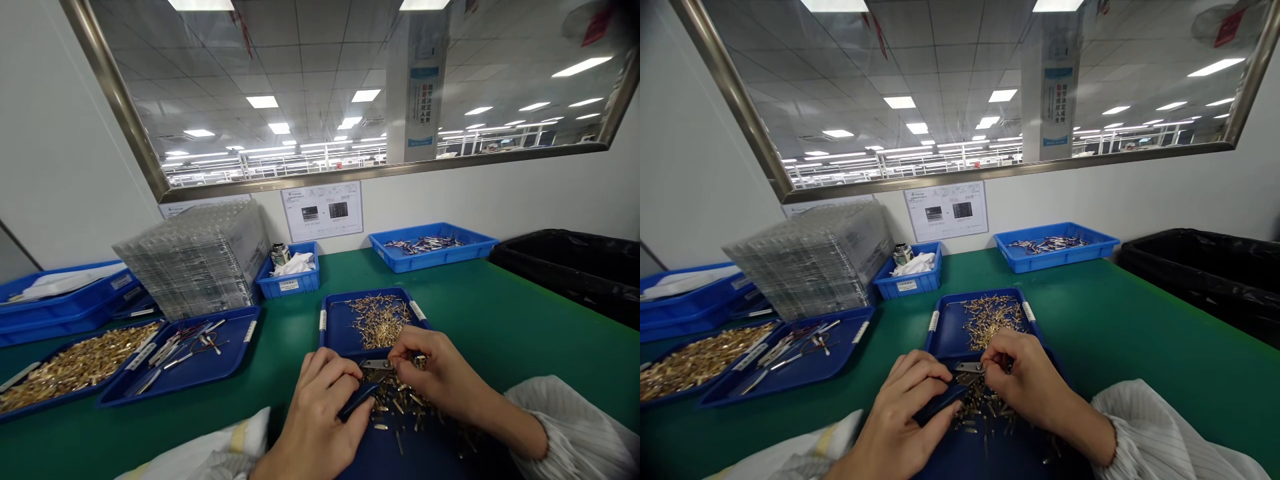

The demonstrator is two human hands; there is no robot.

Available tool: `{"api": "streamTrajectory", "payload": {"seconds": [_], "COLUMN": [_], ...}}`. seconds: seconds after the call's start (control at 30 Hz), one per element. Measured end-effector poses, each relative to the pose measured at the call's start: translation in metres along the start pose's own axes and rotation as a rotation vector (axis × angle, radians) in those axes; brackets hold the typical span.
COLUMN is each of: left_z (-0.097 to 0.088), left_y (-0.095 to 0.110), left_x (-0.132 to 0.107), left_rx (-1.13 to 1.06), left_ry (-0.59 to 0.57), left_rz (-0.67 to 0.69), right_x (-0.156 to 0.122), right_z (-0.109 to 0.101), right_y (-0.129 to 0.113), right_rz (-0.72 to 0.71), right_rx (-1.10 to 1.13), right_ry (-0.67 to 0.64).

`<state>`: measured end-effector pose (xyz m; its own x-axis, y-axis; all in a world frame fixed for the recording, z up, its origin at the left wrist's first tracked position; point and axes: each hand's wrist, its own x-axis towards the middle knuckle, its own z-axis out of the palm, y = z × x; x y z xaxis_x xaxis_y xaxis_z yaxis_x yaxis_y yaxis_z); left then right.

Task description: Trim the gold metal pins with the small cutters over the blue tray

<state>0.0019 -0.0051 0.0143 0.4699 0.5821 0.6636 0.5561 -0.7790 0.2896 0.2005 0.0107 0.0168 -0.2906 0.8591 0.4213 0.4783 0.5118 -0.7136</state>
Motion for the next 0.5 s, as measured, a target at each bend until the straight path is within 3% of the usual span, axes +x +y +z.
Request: {"api": "streamTrajectory", "payload": {"seconds": [0.13, 0.23, 0.5], "left_z": [0.0024, 0.0027, -0.0006], "left_y": [-0.0004, -0.0005, -0.0024], "left_x": [-0.0003, -0.0002, 0.0011], "left_rx": [-0.056, -0.096, -0.037], "left_ry": [0.076, 0.053, -0.153], "left_rz": [-0.042, -0.094, -0.052], "right_x": [0.0035, 0.0047, -0.0021], "right_z": [-0.0013, -0.0019, -0.0045], "right_y": [0.0010, 0.0007, 0.0007], "right_rz": [0.099, 0.167, -0.102], "right_rx": [0.216, 0.267, -0.215], "right_ry": [0.000, -0.063, -0.154]}}
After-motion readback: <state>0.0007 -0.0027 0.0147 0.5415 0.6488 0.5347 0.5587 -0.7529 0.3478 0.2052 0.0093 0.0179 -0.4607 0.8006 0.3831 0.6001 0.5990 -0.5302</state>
